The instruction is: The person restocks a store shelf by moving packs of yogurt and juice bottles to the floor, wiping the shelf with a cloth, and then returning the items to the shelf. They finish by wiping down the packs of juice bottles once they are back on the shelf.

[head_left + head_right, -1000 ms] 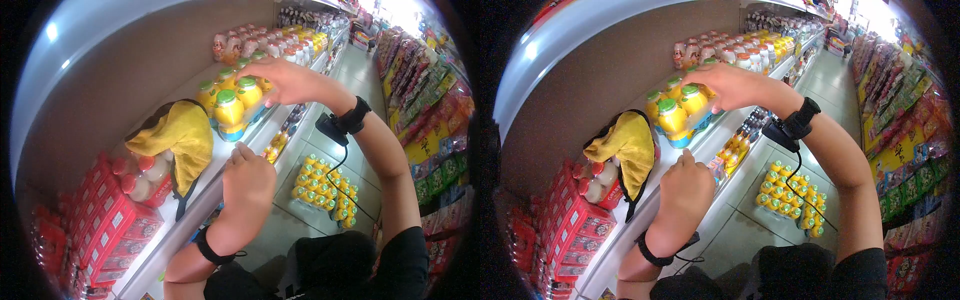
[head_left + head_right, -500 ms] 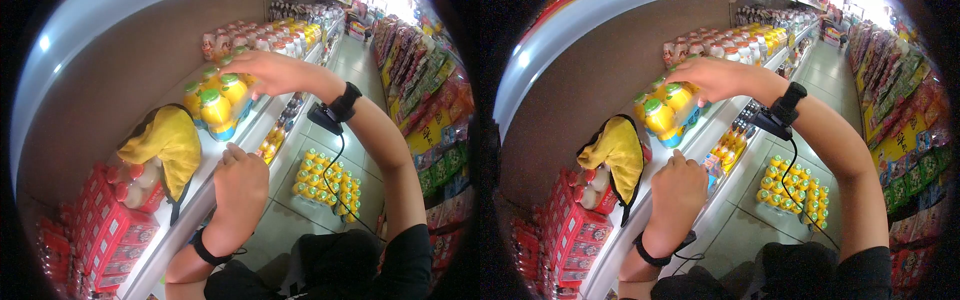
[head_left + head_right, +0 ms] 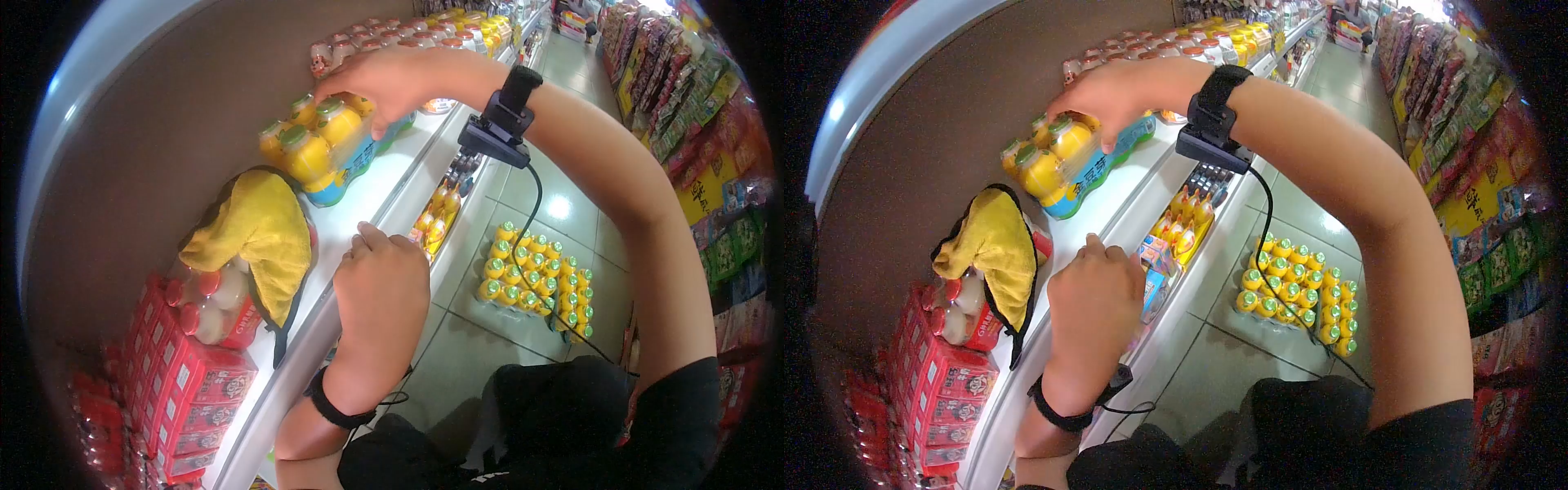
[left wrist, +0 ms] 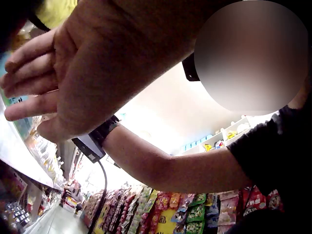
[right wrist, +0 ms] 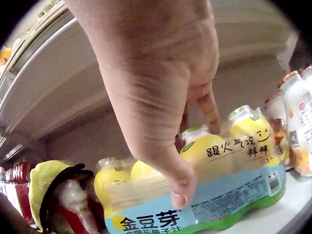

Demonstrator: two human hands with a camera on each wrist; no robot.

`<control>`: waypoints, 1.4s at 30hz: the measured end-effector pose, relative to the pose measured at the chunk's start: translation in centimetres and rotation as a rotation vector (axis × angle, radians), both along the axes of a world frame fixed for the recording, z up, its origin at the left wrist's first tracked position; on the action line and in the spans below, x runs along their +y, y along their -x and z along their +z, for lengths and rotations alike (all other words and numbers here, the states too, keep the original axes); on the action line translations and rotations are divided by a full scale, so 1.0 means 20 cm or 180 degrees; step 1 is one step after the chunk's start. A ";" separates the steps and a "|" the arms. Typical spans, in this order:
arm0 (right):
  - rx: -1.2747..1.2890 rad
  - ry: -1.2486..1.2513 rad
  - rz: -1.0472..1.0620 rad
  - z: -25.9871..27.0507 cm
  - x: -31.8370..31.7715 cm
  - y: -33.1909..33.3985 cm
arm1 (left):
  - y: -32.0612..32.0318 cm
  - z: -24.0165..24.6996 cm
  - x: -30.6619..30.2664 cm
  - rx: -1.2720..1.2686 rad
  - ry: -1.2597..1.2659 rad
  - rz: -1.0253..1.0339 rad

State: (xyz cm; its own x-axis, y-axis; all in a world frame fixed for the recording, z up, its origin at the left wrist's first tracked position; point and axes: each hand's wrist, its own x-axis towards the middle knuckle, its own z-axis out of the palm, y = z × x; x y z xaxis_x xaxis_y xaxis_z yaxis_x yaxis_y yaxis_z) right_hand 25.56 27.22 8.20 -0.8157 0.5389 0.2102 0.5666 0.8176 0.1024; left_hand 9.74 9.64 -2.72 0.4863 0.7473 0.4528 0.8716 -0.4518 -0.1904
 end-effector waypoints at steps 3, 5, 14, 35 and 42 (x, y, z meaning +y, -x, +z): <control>-0.0287 -0.0031 -0.0301 0.03 -0.05 0.02 | 0.01 0.00 0.00 -0.0115 -0.0109 -0.0087; -0.0414 -0.0026 -0.0436 0.02 -0.04 0.02 | 0.00 0.02 -0.02 -0.0159 0.0286 -0.0039; -0.0177 -0.0179 -0.0284 -0.01 -0.02 0.05 | -0.01 -0.03 0.00 0.0182 -0.0202 0.0111; 0.0252 -0.0336 -0.0208 -0.09 0.25 0.25 | -0.03 -0.04 0.01 0.0052 -0.0178 0.0177; 0.0323 -0.0296 -0.0211 -0.10 0.26 0.24 | -0.04 -0.02 -0.01 0.0130 -0.0172 0.0259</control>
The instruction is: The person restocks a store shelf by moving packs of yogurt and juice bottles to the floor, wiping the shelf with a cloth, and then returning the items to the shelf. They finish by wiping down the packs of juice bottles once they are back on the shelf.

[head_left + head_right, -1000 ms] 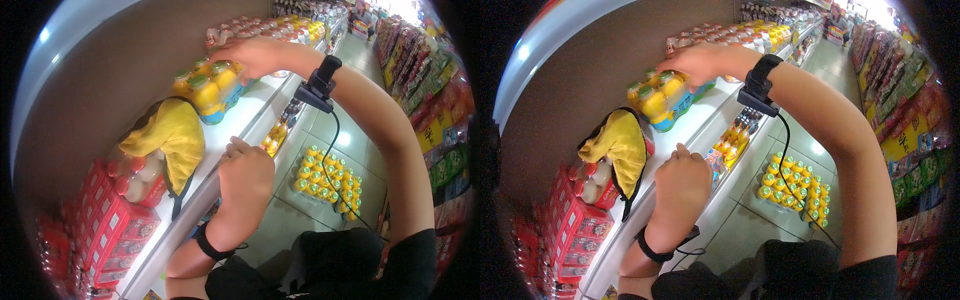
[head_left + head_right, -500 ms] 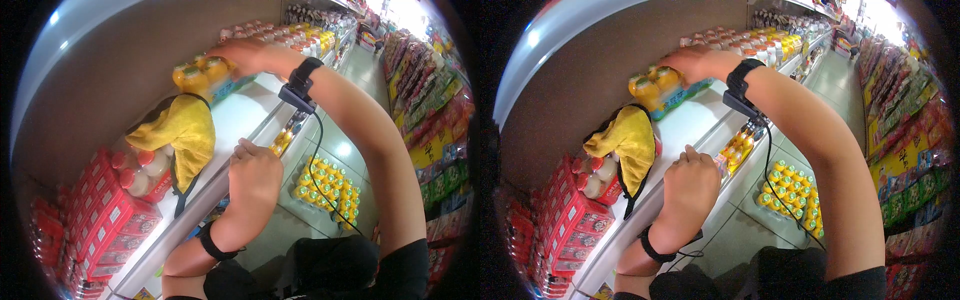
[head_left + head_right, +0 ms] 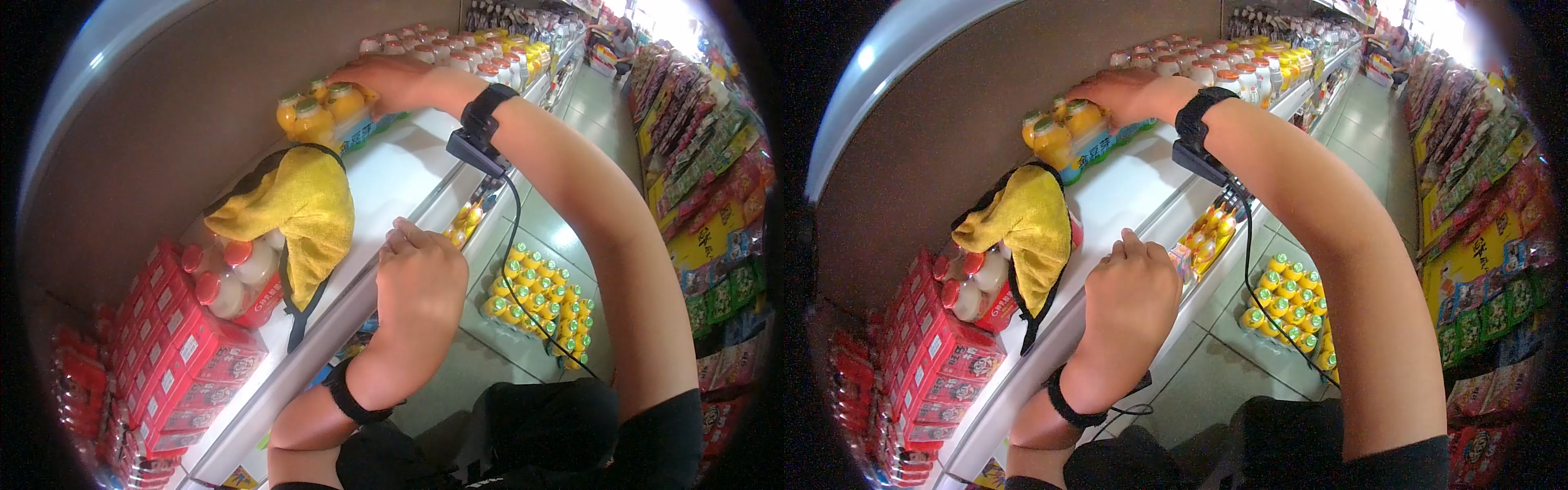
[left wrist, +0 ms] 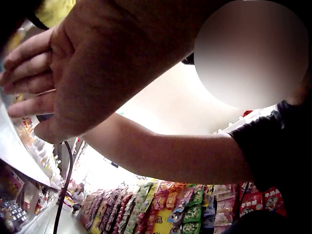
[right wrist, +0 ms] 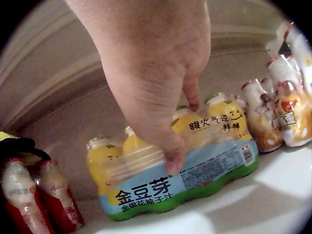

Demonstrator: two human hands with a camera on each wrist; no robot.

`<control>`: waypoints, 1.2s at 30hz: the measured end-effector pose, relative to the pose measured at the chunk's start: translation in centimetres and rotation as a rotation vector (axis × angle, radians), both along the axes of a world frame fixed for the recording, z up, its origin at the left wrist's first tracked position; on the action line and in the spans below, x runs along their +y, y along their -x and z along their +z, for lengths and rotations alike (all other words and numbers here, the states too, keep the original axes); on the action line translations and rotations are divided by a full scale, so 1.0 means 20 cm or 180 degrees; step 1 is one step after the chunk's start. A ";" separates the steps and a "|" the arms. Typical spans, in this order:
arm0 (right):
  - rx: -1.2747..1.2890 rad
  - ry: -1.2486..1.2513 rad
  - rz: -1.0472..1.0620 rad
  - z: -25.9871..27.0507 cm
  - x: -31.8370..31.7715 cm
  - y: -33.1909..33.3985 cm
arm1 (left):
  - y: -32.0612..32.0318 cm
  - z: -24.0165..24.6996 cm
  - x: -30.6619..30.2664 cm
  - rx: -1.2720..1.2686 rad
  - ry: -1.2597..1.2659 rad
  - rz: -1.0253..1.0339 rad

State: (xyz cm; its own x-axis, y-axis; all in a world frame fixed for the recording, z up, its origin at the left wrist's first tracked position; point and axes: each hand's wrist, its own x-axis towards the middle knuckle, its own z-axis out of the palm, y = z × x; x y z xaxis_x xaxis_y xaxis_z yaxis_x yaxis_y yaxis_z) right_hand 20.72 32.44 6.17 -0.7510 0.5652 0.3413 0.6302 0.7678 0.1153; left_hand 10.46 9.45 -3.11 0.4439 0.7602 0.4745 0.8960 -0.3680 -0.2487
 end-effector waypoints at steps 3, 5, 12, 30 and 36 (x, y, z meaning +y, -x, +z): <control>0.0420 -0.0452 0.0261 -0.02 -0.10 -0.06 | 0.01 0.00 -0.02 -0.0137 0.0236 -0.0003; 0.0965 -0.0979 0.0251 0.03 -0.35 -0.16 | 0.03 0.01 -0.03 -0.0481 0.0104 -0.0256; 0.2394 -0.0200 -0.1408 -0.32 -1.29 -0.78 | -0.01 -0.13 -0.07 -0.0071 0.0181 -0.0213; 0.0652 0.0943 -0.3222 -2.08 -1.58 -1.00 | -0.03 -0.26 -0.04 0.0561 -0.0491 0.0053; 0.0831 0.0692 -0.2678 -2.04 -1.60 -1.07 | -0.01 -0.27 -0.01 0.0508 -0.0686 -0.0022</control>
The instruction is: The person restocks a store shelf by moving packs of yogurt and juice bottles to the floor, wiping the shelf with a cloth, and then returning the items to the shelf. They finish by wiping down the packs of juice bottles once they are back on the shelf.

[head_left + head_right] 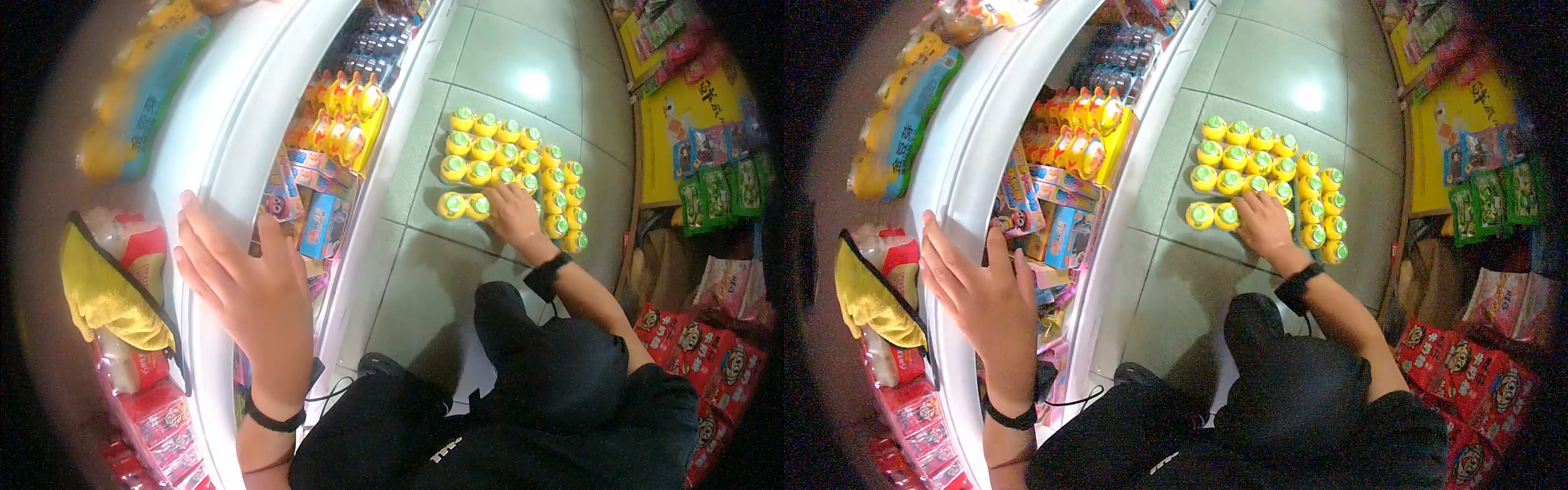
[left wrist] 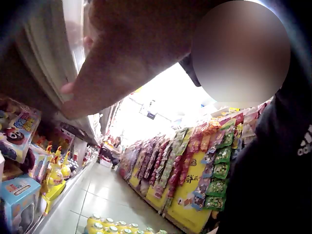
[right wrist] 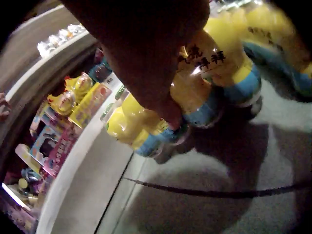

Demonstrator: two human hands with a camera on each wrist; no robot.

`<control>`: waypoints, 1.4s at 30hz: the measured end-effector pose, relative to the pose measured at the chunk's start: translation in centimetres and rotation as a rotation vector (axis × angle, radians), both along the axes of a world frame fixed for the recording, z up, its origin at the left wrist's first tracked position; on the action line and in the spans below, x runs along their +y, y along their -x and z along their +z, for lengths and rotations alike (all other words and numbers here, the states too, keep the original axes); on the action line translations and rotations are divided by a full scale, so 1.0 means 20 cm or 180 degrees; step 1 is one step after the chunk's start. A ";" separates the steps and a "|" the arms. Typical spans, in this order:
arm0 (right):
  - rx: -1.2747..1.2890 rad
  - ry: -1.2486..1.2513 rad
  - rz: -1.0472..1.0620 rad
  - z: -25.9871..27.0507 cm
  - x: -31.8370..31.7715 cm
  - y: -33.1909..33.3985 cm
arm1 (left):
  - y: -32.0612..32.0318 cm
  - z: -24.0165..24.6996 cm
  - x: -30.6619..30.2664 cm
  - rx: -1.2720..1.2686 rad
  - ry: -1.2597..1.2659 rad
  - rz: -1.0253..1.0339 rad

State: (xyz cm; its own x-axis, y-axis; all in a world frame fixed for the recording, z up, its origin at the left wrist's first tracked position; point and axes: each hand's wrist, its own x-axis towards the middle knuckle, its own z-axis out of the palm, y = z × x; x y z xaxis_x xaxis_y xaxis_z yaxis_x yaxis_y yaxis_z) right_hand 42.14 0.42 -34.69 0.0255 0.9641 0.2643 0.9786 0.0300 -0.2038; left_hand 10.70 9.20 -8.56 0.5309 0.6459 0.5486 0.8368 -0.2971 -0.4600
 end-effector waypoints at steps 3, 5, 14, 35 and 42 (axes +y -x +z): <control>0.0438 -0.0173 -0.0204 0.34 0.01 0.04 | 0.01 -0.01 0.01 0.0013 -0.0082 -0.0010; 0.0564 -0.0403 -0.0334 0.54 0.07 0.06 | 0.01 -0.01 0.01 -0.0034 -0.0129 0.0028; 0.4071 -0.0161 -0.0125 1.24 0.32 0.17 | 0.07 -0.08 0.06 -0.0345 0.0030 -0.0160; 0.0894 -0.2017 0.2039 1.26 0.20 0.41 | -0.05 0.04 -0.11 -0.5637 0.5739 -0.1771; 0.5390 0.1455 0.0973 1.31 0.13 0.24 | -0.07 0.09 -0.10 -0.5576 0.4567 -0.1968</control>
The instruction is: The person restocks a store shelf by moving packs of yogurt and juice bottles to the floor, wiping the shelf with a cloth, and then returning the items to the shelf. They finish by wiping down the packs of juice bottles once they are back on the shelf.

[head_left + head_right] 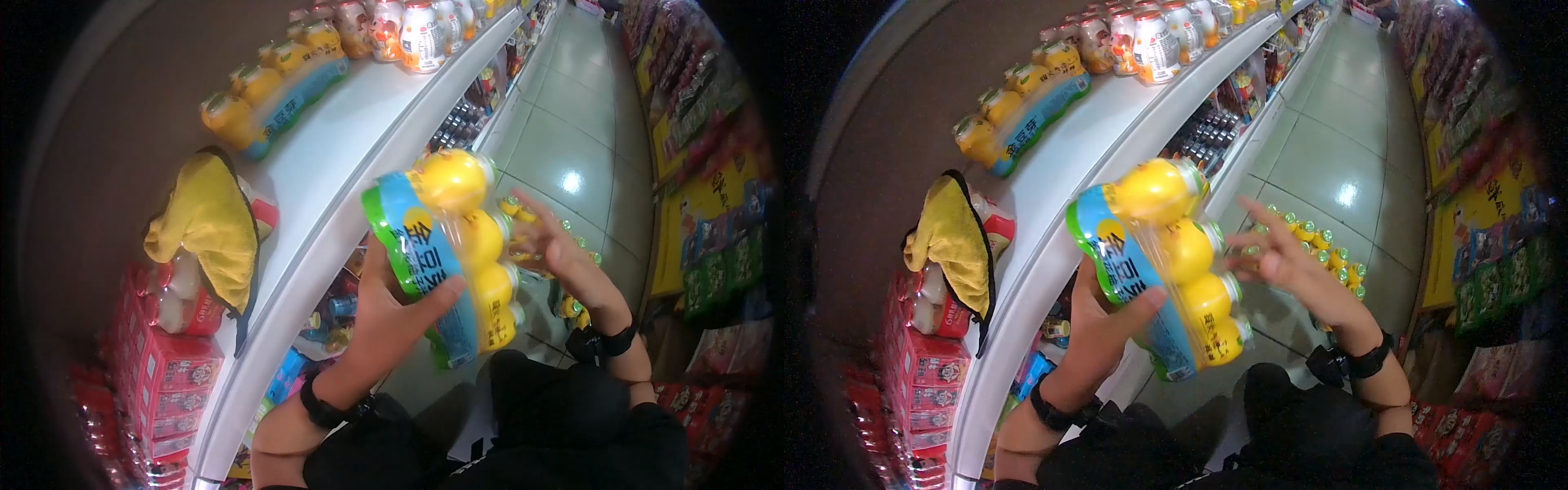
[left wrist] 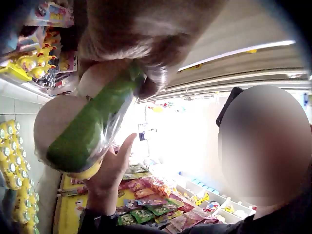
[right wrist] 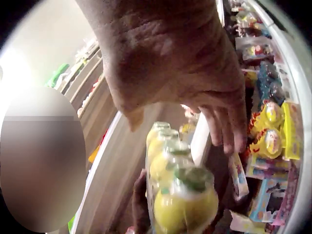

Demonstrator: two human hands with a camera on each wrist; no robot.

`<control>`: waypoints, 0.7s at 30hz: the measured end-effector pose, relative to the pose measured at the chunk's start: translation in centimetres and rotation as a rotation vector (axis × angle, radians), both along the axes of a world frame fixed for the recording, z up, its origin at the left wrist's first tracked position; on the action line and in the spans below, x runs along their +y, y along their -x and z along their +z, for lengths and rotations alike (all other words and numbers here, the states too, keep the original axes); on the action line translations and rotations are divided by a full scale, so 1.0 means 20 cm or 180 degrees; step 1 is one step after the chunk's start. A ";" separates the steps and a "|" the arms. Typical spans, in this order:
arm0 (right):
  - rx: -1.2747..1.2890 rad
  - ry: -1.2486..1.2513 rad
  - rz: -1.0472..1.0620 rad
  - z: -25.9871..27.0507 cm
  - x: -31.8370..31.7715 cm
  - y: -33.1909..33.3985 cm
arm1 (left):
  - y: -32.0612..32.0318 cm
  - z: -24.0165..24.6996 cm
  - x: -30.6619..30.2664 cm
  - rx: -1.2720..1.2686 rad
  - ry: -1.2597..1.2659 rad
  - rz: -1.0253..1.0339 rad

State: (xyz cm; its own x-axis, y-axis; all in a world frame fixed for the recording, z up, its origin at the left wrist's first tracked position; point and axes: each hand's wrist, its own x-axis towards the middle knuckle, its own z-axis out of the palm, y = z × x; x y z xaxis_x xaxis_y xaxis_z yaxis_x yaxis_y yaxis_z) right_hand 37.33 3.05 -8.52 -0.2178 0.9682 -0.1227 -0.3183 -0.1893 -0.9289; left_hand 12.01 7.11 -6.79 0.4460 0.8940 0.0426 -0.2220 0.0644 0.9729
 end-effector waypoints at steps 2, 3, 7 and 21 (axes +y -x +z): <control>-0.0485 -0.0250 0.0171 -0.01 -0.02 0.08 | -0.02 -0.01 0.00 -0.0024 -0.0030 0.0117; -0.0977 -0.0504 0.0355 0.00 -0.02 0.13 | -0.03 -0.01 -0.01 -0.0057 -0.0062 0.0247; -0.2186 -0.1123 -0.0349 0.07 0.04 0.26 | -0.04 -0.05 -0.06 0.0015 -0.0701 0.0293; -0.4558 -0.4266 -0.1116 0.71 0.92 0.44 | 0.15 0.02 0.08 0.2570 -0.3450 0.0903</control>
